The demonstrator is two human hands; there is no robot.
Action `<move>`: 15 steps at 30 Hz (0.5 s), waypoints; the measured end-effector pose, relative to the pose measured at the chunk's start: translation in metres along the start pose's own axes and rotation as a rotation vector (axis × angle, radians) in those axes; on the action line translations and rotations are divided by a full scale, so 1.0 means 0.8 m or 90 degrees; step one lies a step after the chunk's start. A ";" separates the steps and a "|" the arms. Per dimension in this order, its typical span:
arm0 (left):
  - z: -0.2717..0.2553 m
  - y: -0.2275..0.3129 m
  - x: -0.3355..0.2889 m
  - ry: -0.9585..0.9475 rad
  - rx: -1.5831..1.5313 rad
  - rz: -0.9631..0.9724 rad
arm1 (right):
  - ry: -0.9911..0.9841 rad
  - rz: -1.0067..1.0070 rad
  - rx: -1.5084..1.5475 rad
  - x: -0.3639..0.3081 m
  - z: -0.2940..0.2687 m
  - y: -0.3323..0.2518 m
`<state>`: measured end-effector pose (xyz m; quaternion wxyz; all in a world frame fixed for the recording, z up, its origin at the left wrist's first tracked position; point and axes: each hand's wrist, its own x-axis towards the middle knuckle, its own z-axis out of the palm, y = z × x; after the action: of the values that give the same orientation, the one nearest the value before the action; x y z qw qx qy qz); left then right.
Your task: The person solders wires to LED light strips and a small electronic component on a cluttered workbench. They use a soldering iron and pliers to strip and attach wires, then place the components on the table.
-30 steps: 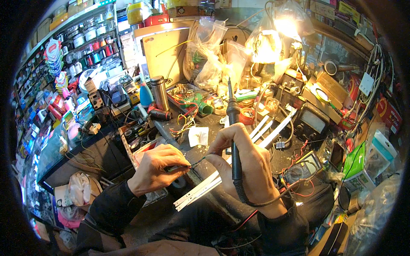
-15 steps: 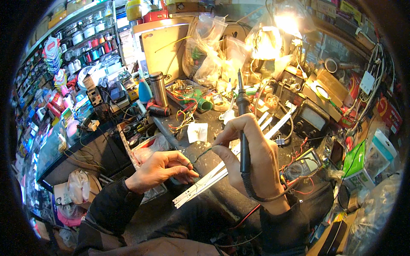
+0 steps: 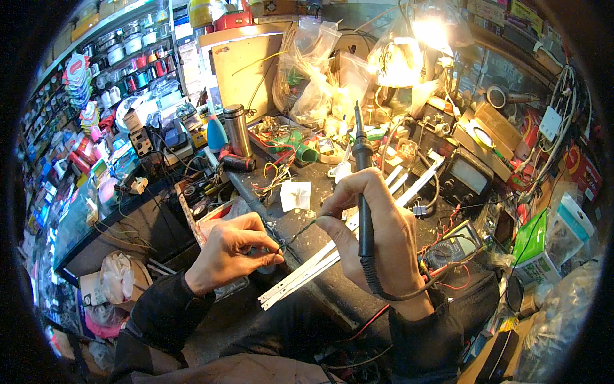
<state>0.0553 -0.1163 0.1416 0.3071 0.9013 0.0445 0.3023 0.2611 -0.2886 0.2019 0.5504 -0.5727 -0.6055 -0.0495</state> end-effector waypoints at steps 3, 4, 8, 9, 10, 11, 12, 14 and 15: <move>-0.001 -0.002 0.007 0.044 0.073 0.106 | 0.011 -0.015 -0.007 -0.001 -0.001 -0.001; -0.002 -0.001 0.006 0.029 0.074 0.084 | 0.012 -0.017 0.002 -0.001 -0.001 -0.001; 0.001 0.003 0.001 0.022 0.120 -0.002 | 0.004 -0.004 0.006 -0.001 0.001 -0.002; 0.001 0.004 0.000 0.014 0.124 -0.018 | -0.001 0.006 -0.001 0.000 0.001 -0.002; 0.001 0.004 0.000 0.007 0.130 -0.028 | -0.011 0.008 -0.005 -0.001 0.000 -0.003; 0.000 0.005 -0.001 0.001 0.137 -0.038 | -0.022 0.012 -0.014 -0.001 -0.001 -0.005; 0.000 0.005 0.000 -0.028 0.013 -0.131 | -0.033 0.017 -0.023 -0.002 -0.002 -0.006; -0.002 0.004 0.000 -0.084 -0.235 -0.313 | -0.027 0.031 -0.009 -0.001 -0.001 -0.008; -0.002 0.002 0.001 -0.102 -0.318 -0.337 | -0.024 0.038 -0.002 -0.001 -0.001 -0.008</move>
<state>0.0549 -0.1166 0.1443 0.5879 0.7764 0.1770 0.1426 0.2565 -0.2918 0.2058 0.5394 -0.5921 -0.5983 -0.0229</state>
